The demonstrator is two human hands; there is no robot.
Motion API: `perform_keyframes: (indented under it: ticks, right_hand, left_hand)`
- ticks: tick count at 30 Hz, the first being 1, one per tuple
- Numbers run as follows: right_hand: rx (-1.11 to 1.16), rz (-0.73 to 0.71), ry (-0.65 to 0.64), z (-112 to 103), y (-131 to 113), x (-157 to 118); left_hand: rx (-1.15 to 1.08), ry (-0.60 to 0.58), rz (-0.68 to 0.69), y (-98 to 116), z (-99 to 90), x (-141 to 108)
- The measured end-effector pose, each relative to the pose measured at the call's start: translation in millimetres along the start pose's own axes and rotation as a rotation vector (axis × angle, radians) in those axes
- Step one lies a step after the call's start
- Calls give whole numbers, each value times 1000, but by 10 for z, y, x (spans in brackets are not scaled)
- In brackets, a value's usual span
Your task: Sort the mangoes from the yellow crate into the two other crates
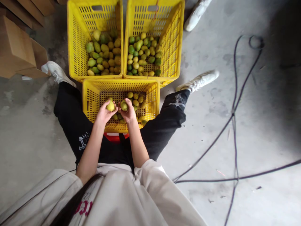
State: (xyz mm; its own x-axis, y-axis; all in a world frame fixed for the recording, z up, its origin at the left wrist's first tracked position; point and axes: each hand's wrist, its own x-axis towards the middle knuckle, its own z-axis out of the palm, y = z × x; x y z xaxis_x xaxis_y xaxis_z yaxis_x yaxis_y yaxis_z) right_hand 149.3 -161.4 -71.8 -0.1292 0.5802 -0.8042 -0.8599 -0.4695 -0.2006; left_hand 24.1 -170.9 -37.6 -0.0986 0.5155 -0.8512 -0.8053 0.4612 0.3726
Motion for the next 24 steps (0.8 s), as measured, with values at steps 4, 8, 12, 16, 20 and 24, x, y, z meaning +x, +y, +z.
perform_keyframes:
  ticks: [4,8,12,16,20,24]
  right_hand:
    - [13,-26,3,-27,24,46]
    - [17,-72,16,-122,20,158]
    - [52,-85,64,-172,0,240]
    - [110,-71,86,-148,-21,217]
    - [149,-69,94,-113,-42,149]
    - [145,-81,136,-107,-61,135]
  left_hand:
    - [33,-14,17,-10,14,-5]
    - [36,-25,34,1,-12,14]
    - [14,-13,7,33,-18,29]
    - [-26,33,6,44,-8,64]
    - [-42,43,50,32,-34,121]
    - [-68,23,52,33,-77,152]
